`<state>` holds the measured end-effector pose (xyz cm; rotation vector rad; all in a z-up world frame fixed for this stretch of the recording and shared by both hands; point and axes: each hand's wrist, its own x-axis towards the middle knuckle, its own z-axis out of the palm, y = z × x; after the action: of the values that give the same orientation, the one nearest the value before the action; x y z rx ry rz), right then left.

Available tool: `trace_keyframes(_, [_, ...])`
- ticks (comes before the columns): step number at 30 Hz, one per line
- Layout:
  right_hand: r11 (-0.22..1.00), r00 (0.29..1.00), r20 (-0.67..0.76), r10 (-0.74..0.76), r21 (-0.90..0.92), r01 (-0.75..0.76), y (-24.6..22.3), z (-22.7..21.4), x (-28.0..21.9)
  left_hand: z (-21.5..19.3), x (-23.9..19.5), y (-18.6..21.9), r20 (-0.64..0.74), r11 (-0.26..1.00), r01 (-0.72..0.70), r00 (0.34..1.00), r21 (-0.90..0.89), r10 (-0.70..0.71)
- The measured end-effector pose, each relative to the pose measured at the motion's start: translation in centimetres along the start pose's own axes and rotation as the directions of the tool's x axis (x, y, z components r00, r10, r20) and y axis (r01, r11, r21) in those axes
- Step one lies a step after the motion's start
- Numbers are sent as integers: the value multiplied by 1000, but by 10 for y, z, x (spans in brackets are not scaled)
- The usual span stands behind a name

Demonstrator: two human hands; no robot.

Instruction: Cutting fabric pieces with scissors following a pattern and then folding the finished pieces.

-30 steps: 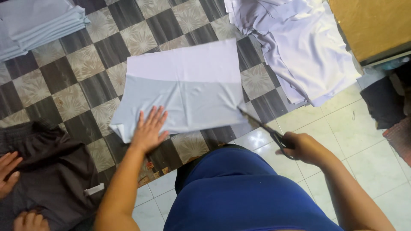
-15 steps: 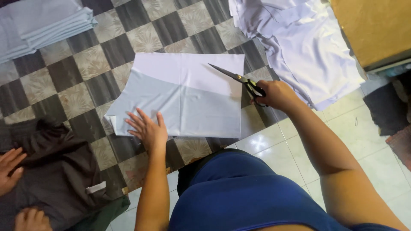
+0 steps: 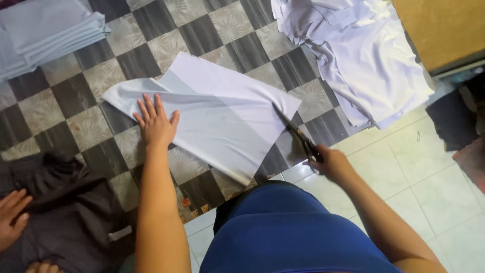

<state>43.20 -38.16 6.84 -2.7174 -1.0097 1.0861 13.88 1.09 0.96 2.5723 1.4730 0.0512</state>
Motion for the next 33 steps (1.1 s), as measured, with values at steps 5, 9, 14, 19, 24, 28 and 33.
trace_keyframes(5, [990,997,29,76,113,-79,-27,4,-49,-2,14,-18,44,996,-85,995,-6,85])
trace_keyframes(9, [984,997,-77,8,176,6,-15,15,-40,-3,-9,-43,-21,996,-91,996,-18,90])
trace_keyframes(14, [978,980,-179,-89,169,120,-21,8,-18,-21,13,-18,-169,996,-53,985,-72,40])
trace_keyframes(19, [972,967,-219,-130,164,167,-31,-3,-7,17,79,78,-235,989,-19,972,-147,-16])
trace_keyframes(24, [970,973,-220,-62,216,111,-28,-8,-16,37,111,122,-41,989,144,989,-27,-145])
trace_keyframes(28, [965,978,-206,45,261,11,-10,-6,-31,46,140,122,-108,994,108,988,-20,-109])
trace_keyframes(33, [829,978,-15,208,534,-168,-29,-35,-47,19,179,128,0,998,12,1000,-59,-12])
